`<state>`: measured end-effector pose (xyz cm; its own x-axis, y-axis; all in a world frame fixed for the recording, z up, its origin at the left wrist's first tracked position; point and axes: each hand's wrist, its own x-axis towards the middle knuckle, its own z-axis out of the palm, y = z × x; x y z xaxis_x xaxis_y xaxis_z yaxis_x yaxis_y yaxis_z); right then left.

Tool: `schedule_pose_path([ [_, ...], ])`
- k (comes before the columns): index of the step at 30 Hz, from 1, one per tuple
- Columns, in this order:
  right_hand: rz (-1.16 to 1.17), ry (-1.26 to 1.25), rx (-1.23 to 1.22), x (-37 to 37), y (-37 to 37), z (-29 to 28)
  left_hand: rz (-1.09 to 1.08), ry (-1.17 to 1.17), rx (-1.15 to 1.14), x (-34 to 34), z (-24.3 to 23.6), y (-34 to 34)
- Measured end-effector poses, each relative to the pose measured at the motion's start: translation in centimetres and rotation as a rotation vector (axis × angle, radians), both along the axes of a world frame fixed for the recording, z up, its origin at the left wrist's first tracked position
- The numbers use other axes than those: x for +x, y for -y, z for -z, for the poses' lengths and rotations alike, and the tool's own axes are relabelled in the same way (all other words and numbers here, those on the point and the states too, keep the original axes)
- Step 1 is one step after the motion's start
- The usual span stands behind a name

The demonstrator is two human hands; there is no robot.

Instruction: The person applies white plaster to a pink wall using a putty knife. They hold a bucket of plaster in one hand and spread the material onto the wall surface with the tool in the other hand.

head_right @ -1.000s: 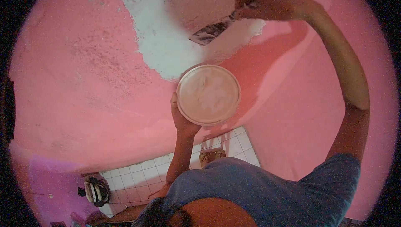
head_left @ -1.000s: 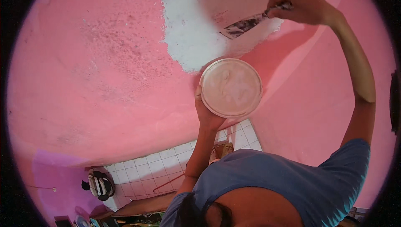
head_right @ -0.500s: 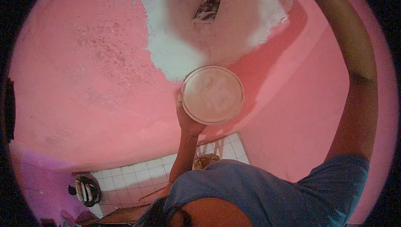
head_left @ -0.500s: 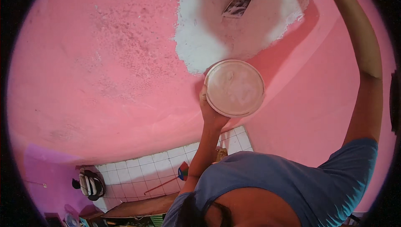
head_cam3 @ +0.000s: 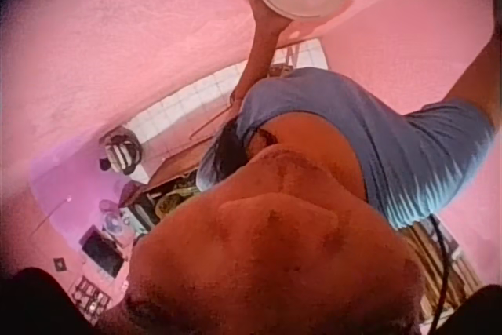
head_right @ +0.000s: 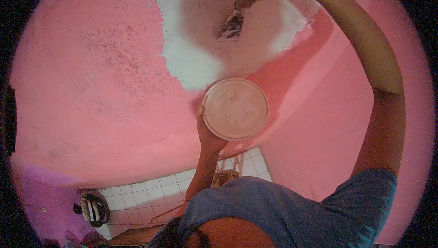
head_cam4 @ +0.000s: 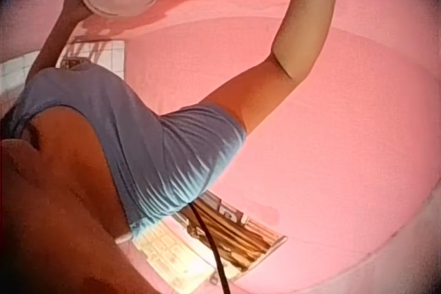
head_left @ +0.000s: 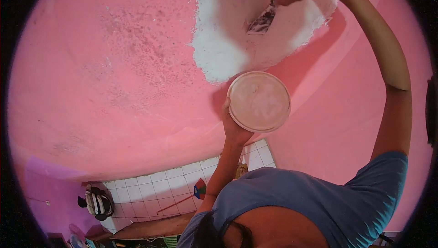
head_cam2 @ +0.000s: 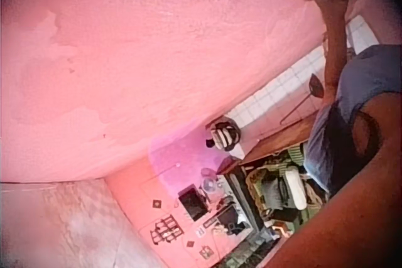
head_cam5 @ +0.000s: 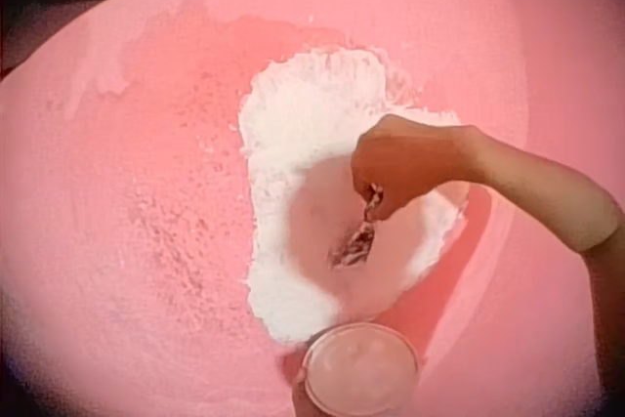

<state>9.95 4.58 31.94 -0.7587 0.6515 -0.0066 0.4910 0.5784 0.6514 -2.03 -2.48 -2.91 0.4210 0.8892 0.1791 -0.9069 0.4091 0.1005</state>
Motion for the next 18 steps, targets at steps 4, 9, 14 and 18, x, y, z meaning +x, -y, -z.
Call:
schedule_pose_path([
  [4,-0.025,-0.085,-0.017,-1.6,-0.4,-1.4,-0.022,-0.024,-0.007,-1.0,-0.2,0.1],
  [9,0.207,-0.133,-0.012,-1.7,2.6,-3.2,-0.047,-0.089,-0.019,-0.2,-0.6,0.6],
  [14,0.073,-0.107,-0.069,-0.2,0.4,0.4,-0.041,-0.083,0.042,-0.7,-0.3,0.8],
  [18,0.068,-0.132,0.012,0.2,0.3,0.2,-0.048,-0.074,-0.046,-0.9,0.4,0.5],
])
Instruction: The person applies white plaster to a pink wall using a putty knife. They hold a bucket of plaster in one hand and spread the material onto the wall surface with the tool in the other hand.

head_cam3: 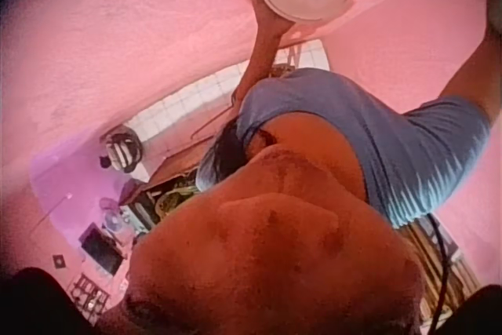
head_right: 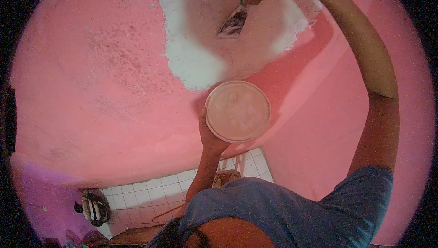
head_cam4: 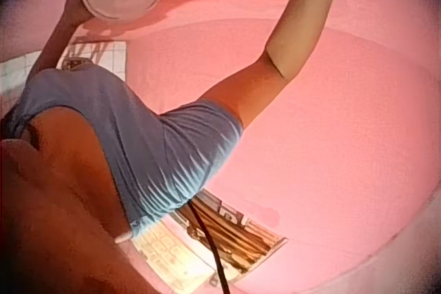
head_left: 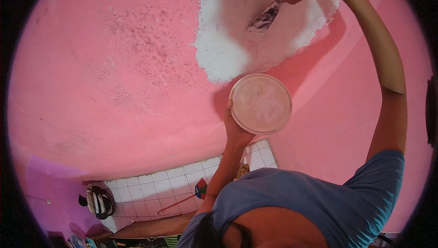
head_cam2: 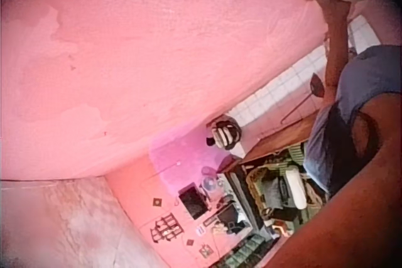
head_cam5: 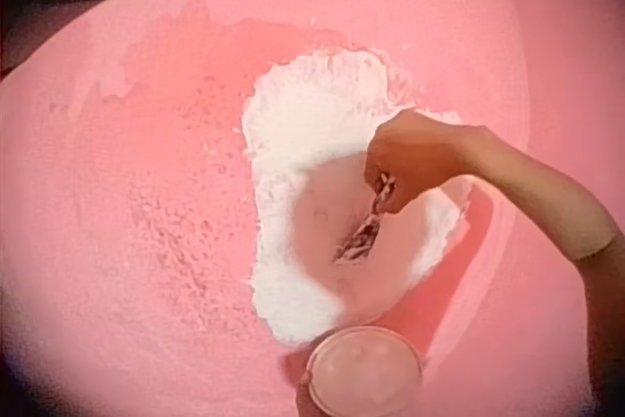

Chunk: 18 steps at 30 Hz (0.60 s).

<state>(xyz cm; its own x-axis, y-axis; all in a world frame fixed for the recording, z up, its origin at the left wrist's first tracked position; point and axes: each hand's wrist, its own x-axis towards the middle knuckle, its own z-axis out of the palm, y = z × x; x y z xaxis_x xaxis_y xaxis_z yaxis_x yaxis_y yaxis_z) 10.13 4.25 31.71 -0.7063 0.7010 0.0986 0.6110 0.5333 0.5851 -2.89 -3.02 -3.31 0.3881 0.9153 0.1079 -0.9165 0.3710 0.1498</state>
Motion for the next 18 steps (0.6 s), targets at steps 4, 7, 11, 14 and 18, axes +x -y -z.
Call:
schedule_pose_path([
  [4,0.045,-0.134,-0.064,1.5,1.3,-1.3,0.020,0.031,0.017,0.1,0.1,0.1],
  [7,0.021,-0.324,-0.017,1.9,1.7,0.1,-0.071,-0.046,0.193,-0.8,0.0,0.4],
  [11,0.083,-0.418,-0.092,4.6,0.0,2.8,0.012,0.043,0.050,-0.4,-0.1,0.1],
  [14,-0.005,-0.465,0.033,5.3,0.1,3.1,0.015,0.054,0.034,-0.5,0.4,0.0],
  [18,0.152,-0.565,-0.046,6.8,-0.4,3.6,0.013,0.038,0.039,-0.6,-0.1,0.2],
])
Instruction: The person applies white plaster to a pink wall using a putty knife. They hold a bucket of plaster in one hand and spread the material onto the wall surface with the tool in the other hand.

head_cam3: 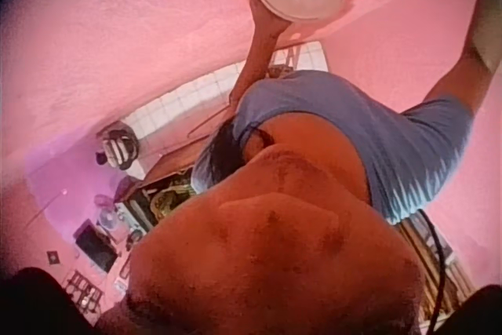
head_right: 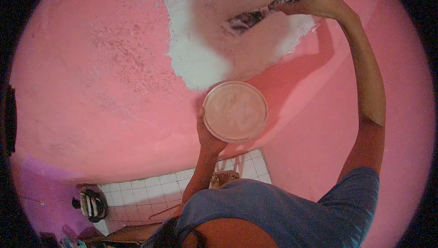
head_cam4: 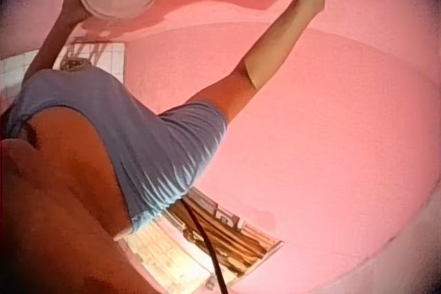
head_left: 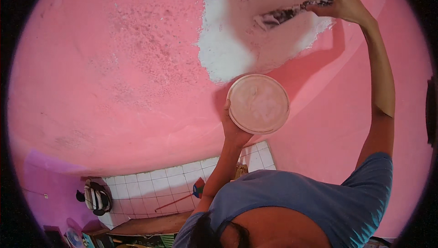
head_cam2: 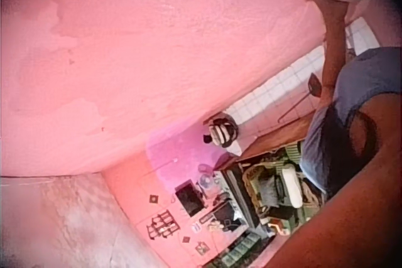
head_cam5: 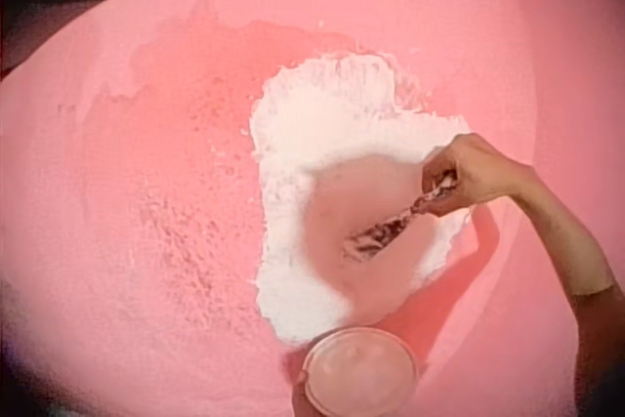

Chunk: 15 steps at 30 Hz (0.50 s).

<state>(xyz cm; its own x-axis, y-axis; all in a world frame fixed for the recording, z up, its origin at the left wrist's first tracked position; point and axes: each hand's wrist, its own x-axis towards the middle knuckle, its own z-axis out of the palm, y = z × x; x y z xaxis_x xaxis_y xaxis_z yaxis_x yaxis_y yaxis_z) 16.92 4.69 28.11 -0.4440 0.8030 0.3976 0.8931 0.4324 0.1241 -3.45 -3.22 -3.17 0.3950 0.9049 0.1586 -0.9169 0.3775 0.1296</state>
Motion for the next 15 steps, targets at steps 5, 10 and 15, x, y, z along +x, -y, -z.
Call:
schedule_pose_path([
  [5,-0.315,0.125,0.047,0.3,-1.5,2.8,-0.213,-0.169,0.439,0.0,0.0,0.2],
  [10,-0.304,0.348,0.113,-1.4,-1.8,0.4,-0.082,-0.086,0.085,0.8,-0.9,0.5],
  [15,-0.218,0.415,0.109,-6.4,-2.0,-4.0,-0.201,-0.217,0.199,-1.5,0.4,0.0],
])
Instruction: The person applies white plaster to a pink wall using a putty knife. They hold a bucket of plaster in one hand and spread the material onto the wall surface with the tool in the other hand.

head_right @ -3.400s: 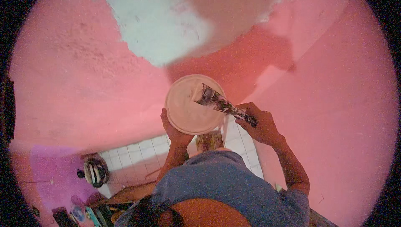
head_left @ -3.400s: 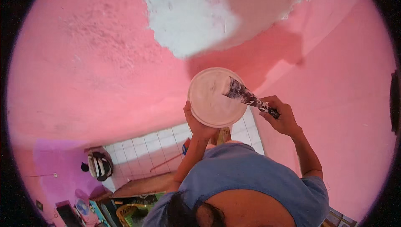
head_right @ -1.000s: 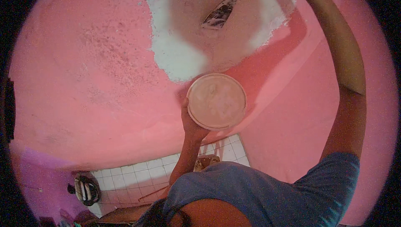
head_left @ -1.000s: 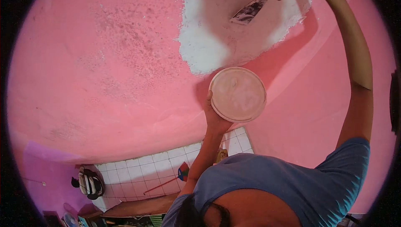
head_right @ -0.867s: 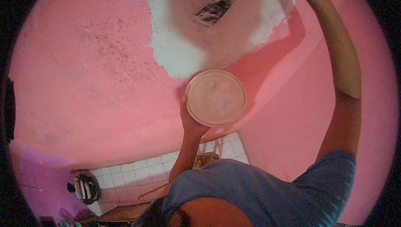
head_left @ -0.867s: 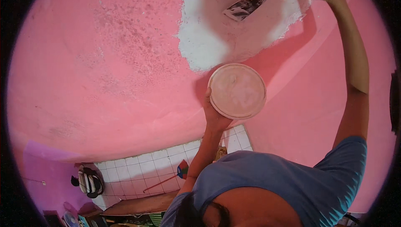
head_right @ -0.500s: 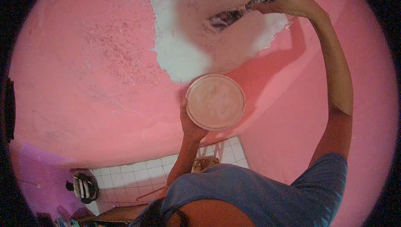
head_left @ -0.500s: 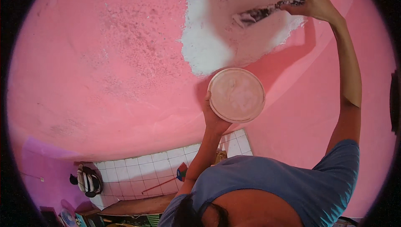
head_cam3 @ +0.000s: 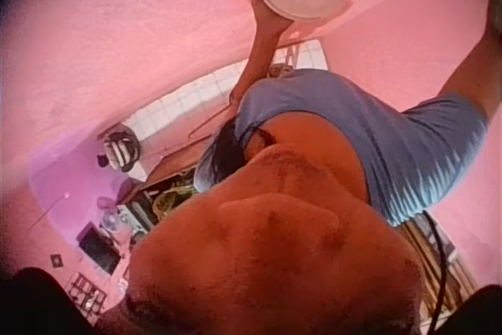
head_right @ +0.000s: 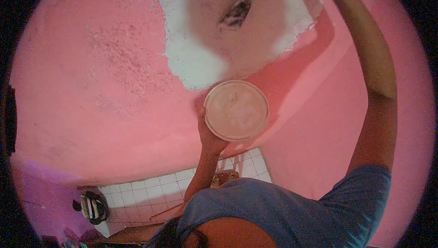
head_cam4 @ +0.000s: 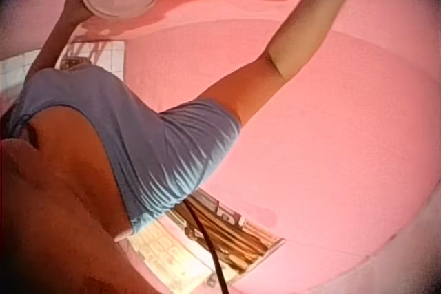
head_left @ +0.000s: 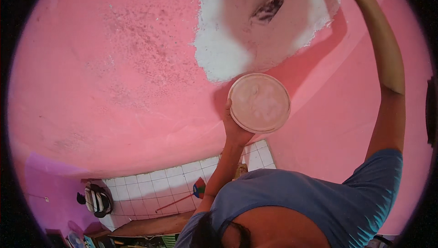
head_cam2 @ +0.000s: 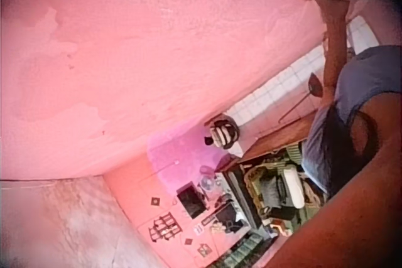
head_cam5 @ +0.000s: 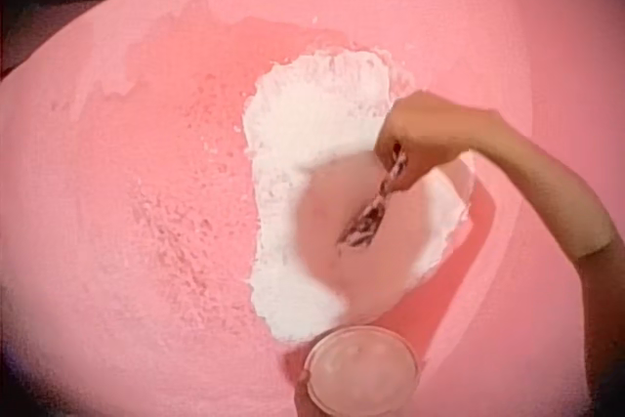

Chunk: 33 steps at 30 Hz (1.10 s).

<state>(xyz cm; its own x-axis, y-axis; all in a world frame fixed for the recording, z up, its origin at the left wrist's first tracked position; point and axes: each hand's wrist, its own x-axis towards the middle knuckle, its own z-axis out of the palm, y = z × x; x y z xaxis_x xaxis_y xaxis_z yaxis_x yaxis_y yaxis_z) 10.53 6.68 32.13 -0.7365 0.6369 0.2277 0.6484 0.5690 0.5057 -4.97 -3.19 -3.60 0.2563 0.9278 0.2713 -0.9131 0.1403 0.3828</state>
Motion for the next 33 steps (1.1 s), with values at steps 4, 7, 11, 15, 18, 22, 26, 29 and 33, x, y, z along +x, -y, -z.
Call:
schedule_pose_path([
  [4,0.049,-0.210,-0.130,2.2,3.8,-3.1,0.079,0.104,-0.126,1.7,-0.6,0.4],
  [7,0.023,-0.500,-0.218,7.1,3.5,2.1,0.085,0.118,-0.154,1.8,-0.4,0.4],
  [11,-0.042,-1.356,-0.817,8.9,4.4,17.4,-0.111,-0.060,0.109,-0.2,0.8,0.6],
  [15,0.013,-1.332,-0.659,7.6,8.6,28.4,0.122,0.124,-0.345,-0.1,1.3,1.2],
  [18,-0.066,-1.355,-0.384,4.4,9.7,31.7,-0.282,-0.634,-0.274,0.0,2.5,2.3],
  [22,-0.196,-1.460,-0.061,0.3,8.4,32.5,-0.062,-0.142,-0.506,-2.9,7.6,1.9],
  [26,-0.249,-1.568,0.136,-2.8,5.1,34.4,-0.143,-0.178,-0.554,-5.2,9.5,3.0],
  [29,-0.239,-1.565,0.182,-4.3,3.2,34.5,-0.231,-0.224,-0.503,-7.3,9.7,4.0],
  [33,-0.218,-1.540,0.198,-5.5,1.4,34.7,-0.314,-0.227,-0.411,-9.4,9.6,4.7],
])
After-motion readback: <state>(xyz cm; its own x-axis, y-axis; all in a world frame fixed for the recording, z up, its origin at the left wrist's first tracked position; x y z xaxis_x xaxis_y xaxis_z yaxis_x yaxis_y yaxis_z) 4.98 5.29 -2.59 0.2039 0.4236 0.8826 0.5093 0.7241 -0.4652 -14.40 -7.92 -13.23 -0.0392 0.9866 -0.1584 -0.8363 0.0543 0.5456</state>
